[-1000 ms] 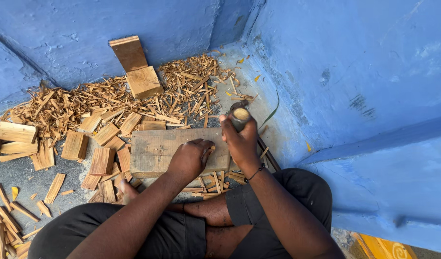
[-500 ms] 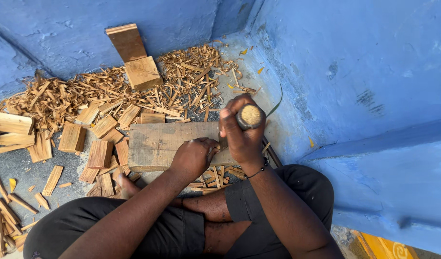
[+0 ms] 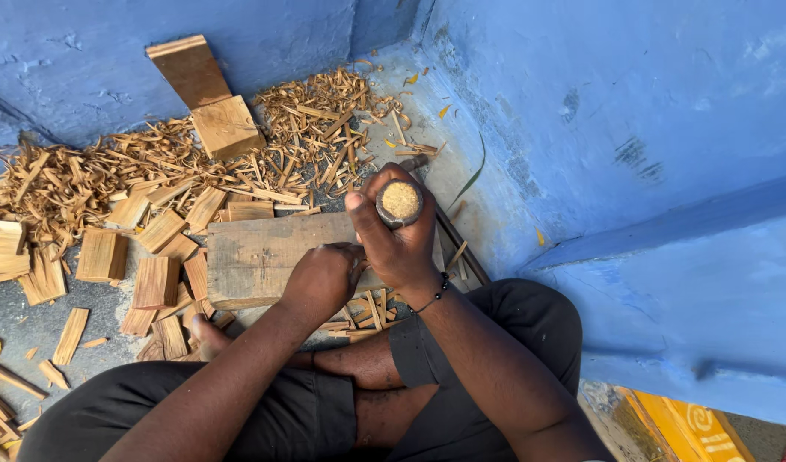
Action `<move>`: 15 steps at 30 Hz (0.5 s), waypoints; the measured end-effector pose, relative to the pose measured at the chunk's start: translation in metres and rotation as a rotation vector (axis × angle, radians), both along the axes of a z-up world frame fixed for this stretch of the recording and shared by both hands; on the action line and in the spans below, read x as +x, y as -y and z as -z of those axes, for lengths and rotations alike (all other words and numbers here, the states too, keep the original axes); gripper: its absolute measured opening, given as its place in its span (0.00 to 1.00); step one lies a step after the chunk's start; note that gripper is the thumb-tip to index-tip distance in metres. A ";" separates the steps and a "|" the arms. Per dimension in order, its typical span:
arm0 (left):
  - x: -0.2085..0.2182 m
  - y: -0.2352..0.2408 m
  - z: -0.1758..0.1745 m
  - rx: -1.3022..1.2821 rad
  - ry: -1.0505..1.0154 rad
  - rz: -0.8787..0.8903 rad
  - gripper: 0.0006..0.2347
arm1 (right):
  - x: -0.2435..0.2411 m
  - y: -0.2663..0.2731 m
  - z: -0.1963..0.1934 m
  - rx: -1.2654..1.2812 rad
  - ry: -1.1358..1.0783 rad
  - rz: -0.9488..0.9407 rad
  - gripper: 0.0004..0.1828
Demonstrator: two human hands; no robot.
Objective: The person sits cross-legged on the floor and uses a chisel and a wooden mallet to carve small rectangular wooden blocks. They repeatedly strike the chisel to shape the wood, generating a pile of wood shavings on the floor.
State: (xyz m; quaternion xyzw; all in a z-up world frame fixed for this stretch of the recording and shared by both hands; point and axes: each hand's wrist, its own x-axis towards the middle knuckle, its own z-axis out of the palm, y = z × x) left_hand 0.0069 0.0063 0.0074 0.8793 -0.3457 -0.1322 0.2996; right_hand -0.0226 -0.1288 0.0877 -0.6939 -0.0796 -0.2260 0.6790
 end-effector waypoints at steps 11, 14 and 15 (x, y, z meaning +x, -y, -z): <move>-0.001 -0.001 0.006 -0.073 0.050 0.015 0.08 | 0.004 0.002 0.001 0.034 0.015 -0.016 0.15; 0.000 -0.002 0.008 -0.067 0.042 0.009 0.08 | 0.008 0.002 0.002 0.072 -0.005 -0.007 0.15; -0.001 -0.002 0.009 -0.051 0.035 0.008 0.09 | 0.008 0.002 0.003 0.055 0.003 -0.002 0.15</move>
